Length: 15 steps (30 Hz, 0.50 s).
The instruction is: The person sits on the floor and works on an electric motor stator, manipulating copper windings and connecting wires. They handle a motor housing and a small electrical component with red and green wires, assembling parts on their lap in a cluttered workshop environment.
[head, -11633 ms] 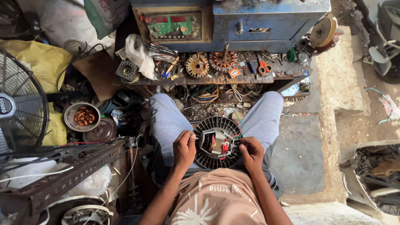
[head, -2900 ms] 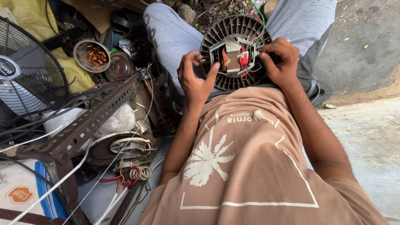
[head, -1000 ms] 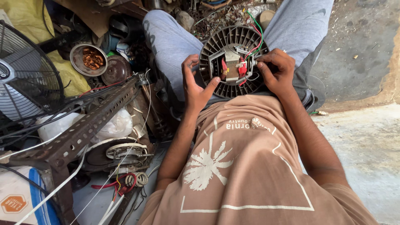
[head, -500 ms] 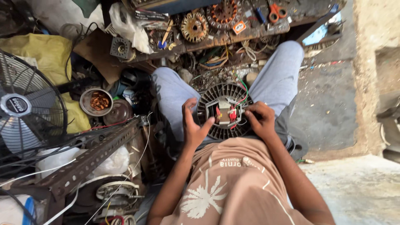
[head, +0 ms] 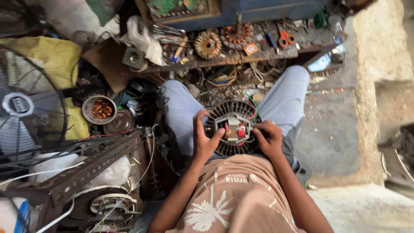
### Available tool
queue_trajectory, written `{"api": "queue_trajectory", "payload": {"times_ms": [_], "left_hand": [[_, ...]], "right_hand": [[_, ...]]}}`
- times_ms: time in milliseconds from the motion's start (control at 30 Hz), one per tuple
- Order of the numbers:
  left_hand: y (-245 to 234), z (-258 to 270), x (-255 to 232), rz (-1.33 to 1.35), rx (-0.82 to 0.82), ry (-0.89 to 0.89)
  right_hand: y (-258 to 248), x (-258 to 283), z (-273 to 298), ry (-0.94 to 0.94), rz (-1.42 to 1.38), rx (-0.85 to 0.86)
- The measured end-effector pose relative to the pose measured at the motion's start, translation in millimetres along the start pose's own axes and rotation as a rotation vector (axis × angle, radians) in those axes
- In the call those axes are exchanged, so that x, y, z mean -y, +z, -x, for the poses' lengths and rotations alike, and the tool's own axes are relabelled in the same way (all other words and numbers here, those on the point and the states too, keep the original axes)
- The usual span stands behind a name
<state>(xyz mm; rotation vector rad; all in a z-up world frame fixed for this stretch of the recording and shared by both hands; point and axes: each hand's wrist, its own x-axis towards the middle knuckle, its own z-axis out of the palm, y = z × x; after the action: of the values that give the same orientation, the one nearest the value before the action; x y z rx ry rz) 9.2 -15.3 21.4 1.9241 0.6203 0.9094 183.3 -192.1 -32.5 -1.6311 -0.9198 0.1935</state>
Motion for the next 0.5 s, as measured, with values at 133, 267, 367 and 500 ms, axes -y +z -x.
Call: {"api": "queue_trajectory", "payload": {"times_ms": [133, 267, 367, 500], "left_hand": [[1, 9, 13, 0.044, 0.013, 0.030], [-6, 17, 12, 0.033, 0.047, 0.000], [-8, 15, 2, 0.014, 0.052, -0.009], [-5, -1, -8, 0.049, -0.020, 0.041]], "right_hand": [[1, 4, -1, -0.005, 0.010, -0.002], [2, 2, 0, 0.050, 0.011, -0.003], [2, -1, 1, 0.038, 0.009, -0.004], [2, 2, -1, 0.028, 0.009, -0.006]]}}
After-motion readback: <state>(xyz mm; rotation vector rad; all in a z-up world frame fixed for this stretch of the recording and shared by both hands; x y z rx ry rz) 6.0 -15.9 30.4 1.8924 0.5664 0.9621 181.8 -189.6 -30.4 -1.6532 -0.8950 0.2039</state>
